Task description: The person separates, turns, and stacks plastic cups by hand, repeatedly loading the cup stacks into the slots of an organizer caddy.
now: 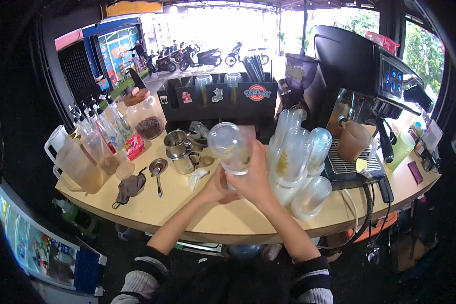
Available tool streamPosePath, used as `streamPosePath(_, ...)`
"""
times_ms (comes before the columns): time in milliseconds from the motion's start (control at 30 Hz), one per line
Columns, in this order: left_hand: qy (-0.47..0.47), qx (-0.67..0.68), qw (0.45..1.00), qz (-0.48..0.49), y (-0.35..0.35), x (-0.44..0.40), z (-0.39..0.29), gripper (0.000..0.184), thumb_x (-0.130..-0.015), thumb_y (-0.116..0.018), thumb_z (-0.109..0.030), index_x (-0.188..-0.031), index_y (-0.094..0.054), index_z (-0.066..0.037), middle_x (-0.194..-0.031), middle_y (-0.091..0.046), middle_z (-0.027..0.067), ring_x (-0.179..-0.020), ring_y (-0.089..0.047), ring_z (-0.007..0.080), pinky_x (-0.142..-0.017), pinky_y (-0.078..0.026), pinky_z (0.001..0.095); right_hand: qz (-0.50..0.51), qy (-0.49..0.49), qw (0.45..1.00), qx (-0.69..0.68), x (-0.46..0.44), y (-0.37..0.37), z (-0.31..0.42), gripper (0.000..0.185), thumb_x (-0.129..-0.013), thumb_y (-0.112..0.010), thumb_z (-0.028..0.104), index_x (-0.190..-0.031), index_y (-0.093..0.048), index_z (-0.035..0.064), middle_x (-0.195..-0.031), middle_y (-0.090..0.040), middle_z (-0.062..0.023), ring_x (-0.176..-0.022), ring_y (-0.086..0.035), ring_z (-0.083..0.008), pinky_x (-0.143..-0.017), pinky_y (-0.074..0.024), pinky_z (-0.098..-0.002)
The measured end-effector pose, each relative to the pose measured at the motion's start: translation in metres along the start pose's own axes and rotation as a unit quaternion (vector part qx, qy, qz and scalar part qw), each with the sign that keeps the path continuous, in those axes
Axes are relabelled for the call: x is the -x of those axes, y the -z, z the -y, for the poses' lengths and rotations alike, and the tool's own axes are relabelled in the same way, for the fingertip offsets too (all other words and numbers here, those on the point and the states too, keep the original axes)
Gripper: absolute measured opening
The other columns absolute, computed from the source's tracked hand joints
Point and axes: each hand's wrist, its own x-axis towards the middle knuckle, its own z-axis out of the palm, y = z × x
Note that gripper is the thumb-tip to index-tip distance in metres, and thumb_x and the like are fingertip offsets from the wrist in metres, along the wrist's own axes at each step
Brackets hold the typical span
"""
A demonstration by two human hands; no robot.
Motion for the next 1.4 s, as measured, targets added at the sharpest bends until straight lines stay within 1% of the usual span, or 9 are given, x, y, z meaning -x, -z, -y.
streamPosePath(100,-0.032,0.033,0.998,-0.052,0.024,0.003,-0.015,0.116,-0.055,-0.086,-0.026,-0.141,-0.012,-0.003,-0.136,-0.034,0.0169,-0.129,-0.032,0.0285,-0.108,-0.025,0.0416,0.021,0.081,0.994,0.077,-0.008,0.007,0.019,0.090,-0.058,-0.072,0.006,-0.136,-0.026,0.0063,-0.130,-0.032,-0.0202,-0.125,-0.031,-0.0390,-0.103,-0.0302,-0.0434)
streamPosePath(167,-0.150,0.196,0.962,-0.119,0.040,0.015,-0.052,0.113,-0.055,-0.086,-0.026,-0.141,-0.016,-0.004,-0.135,-0.035,0.0160,-0.128,-0.034,0.0271,-0.106,-0.029,0.0405,0.043,0.099,0.988,0.113,-0.010,0.006,0.027,0.090,-0.058,-0.071,0.004,-0.137,-0.028,0.0103,-0.132,-0.031,-0.0194,-0.125,-0.030,-0.0400,-0.103,-0.0298,-0.0440)
streamPosePath(367,-0.143,0.104,0.960,-0.215,0.075,0.025,-0.106,0.090,-0.066,-0.079,-0.019,-0.137,-0.026,-0.004,-0.128,-0.040,0.0120,-0.117,-0.044,0.0205,-0.099,-0.038,0.0349,0.070,0.170,0.975,0.128,-0.018,-0.009,0.050,0.087,-0.060,-0.067,0.000,-0.138,-0.030,0.0103,-0.139,-0.024,-0.0188,-0.129,-0.025,-0.0399,-0.104,-0.0279,-0.0447)
streamPosePath(500,-0.125,0.188,0.948,-0.223,0.100,0.030,-0.086,0.076,-0.071,-0.073,-0.014,-0.134,-0.030,-0.003,-0.121,-0.045,0.0105,-0.112,-0.047,0.0185,-0.097,-0.039,0.0328,0.054,0.064,0.991,-0.107,-0.019,-0.024,0.055,0.071,-0.074,-0.066,0.006,-0.136,-0.032,0.0031,-0.129,-0.042,-0.0186,-0.119,-0.044,-0.0291,-0.098,-0.0367,-0.0368)
streamPosePath(633,-0.098,0.220,0.955,-0.173,0.116,0.030,-0.071,0.070,-0.073,-0.072,-0.017,-0.130,-0.035,-0.003,-0.119,-0.047,0.0084,-0.111,-0.048,0.0179,-0.093,-0.045,0.0360,0.127,-0.100,0.919,-0.361,-0.027,-0.041,0.045,0.038,-0.092,-0.053,0.017,-0.125,-0.047,-0.0013,-0.106,-0.063,-0.0116,-0.097,-0.060,-0.0166,-0.086,-0.0459,-0.0281)
streamPosePath(867,-0.085,0.255,0.955,-0.127,0.140,0.023,-0.068,0.071,-0.072,-0.073,-0.007,-0.131,-0.034,-0.002,-0.123,-0.048,0.0118,-0.113,-0.051,0.0229,-0.094,-0.048,0.0388,0.104,-0.119,0.917,-0.367,-0.041,-0.058,0.053,0.031,-0.095,-0.048,0.016,-0.116,-0.054,-0.0057,-0.096,-0.065,-0.0129,-0.090,-0.063,-0.0182,-0.081,-0.0486,-0.0286)
streamPosePath(1100,-0.123,0.182,0.963,-0.156,0.150,0.006,-0.078,0.077,-0.068,-0.076,-0.006,-0.132,-0.033,-0.002,-0.117,-0.049,0.0107,-0.109,-0.052,0.0216,-0.094,-0.044,0.0342,0.090,-0.144,0.929,-0.329,-0.052,-0.068,0.050,0.032,-0.091,-0.053,0.013,-0.119,-0.052,-0.0009,-0.113,-0.059,-0.0099,-0.102,-0.058,-0.0187,-0.088,-0.0448,-0.0302)
streamPosePath(1200,-0.149,0.079,0.969,-0.181,0.159,-0.008,-0.101,0.083,-0.064,-0.079,-0.007,-0.133,-0.033,-0.002,-0.117,-0.048,0.0100,-0.107,-0.051,0.0188,-0.092,-0.043,0.0325,-0.015,0.012,0.997,-0.071,-0.069,-0.062,0.069,0.065,-0.075,-0.069,0.011,-0.132,-0.038,0.0063,-0.130,-0.039,-0.0141,-0.119,-0.044,-0.0268,-0.094,-0.0403,-0.0362)
streamPosePath(1400,-0.231,-0.166,0.951,-0.124,0.153,-0.040,-0.120,0.096,-0.056,-0.080,-0.014,-0.138,-0.030,-0.008,-0.119,-0.049,0.0124,-0.109,-0.050,0.0272,-0.093,-0.039,0.0371,0.057,0.178,0.980,0.062,-0.098,-0.066,0.092,0.059,-0.073,-0.069,0.012,-0.127,-0.046,0.0097,-0.128,-0.041,-0.0163,-0.116,-0.044,-0.0339,-0.094,-0.0404,-0.0401)
